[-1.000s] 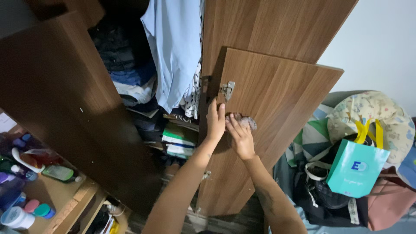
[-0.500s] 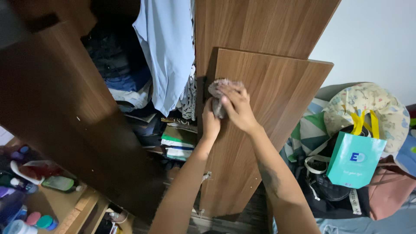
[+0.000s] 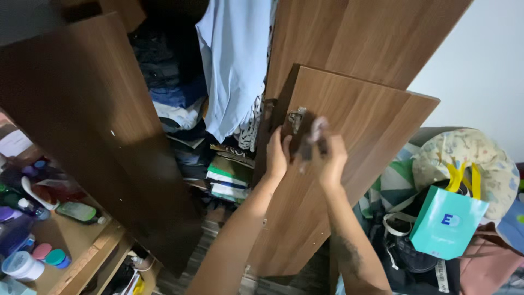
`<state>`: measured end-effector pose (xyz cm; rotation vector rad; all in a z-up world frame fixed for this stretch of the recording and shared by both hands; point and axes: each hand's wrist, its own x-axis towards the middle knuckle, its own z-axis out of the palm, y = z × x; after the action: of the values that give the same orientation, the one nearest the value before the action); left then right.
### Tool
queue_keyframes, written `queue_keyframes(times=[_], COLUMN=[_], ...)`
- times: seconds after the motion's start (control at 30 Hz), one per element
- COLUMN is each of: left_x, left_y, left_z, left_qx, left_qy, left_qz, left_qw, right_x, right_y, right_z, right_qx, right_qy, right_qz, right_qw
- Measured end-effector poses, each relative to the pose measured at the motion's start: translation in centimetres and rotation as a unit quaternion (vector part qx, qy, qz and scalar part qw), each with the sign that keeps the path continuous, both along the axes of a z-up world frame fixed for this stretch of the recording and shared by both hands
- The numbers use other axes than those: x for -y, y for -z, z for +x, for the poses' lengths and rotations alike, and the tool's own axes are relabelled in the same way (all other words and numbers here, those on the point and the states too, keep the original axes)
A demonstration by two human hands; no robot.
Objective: The person wipes the exterior and interior surfaces of a wooden wardrobe door using a cloth. They systematically clean the door panel, edges, and hinges while kneeling on the floor.
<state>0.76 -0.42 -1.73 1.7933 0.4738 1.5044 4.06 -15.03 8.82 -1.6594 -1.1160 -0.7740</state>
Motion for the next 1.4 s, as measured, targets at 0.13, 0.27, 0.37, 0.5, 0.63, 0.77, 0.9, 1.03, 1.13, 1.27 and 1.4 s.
queue_keyframes(times=[0.13, 0.27, 0.37, 0.5, 0.63, 0.77, 0.9, 1.03, 1.13, 1.27, 1.4], left_x=[0.2, -1.1, -2.5, -3.1, -3.4, -2.7, -1.8, -1.2, -0.8, -1.1, -1.2], left_y=[-0.9, 0.4, 1.7, 3.4, 4.4, 3.5, 1.6, 0.1, -0.3, 0.1, 1.0], left_z=[-0.4, 0.1, 1.0, 1.5, 1.9, 1.3, -0.3, -0.8, -0.3, 0.4, 0.5], left_qx=[0.003, -0.006, -0.010, -0.048, 0.079, 0.112, 0.129, 0.021, 0.013, 0.009, 0.010], left_qy=[0.045, 0.060, 0.067, 0.095, 0.226, 0.271, 0.300, 0.199, 0.142, 0.138, 0.122], left_qz=[-0.036, -0.040, -0.050, -0.120, -0.203, -0.226, -0.197, -0.223, -0.164, -0.159, -0.098], left_qw=[0.998, 0.997, 0.996, 0.987, 0.950, 0.929, 0.925, 0.954, 0.976, 0.978, 0.988], right_x=[-1.7, -3.5, -4.2, -2.9, -1.8, -3.7, -4.8, -2.9, 0.1, 4.5, 8.2], right_y=[-2.2, 2.0, 7.1, 11.9, 11.8, 7.6, 8.4, 14.1, 19.8, 23.3, 18.0], right_z=[0.8, 0.8, 1.4, 1.5, 0.2, 0.3, -0.1, 0.3, 0.4, 1.9, 5.6], right_qx=[0.135, 0.174, 0.220, 0.178, 0.179, 0.199, 0.179, 0.164, 0.169, 0.187, 0.156], right_qy=[0.058, 0.143, 0.184, 0.098, 0.092, 0.137, 0.127, 0.118, 0.095, 0.106, 0.119], right_qz=[-0.059, -0.172, -0.199, -0.245, -0.278, -0.268, -0.272, -0.380, -0.422, -0.444, -0.376], right_qw=[0.987, 0.959, 0.937, 0.948, 0.939, 0.933, 0.937, 0.903, 0.886, 0.870, 0.906])
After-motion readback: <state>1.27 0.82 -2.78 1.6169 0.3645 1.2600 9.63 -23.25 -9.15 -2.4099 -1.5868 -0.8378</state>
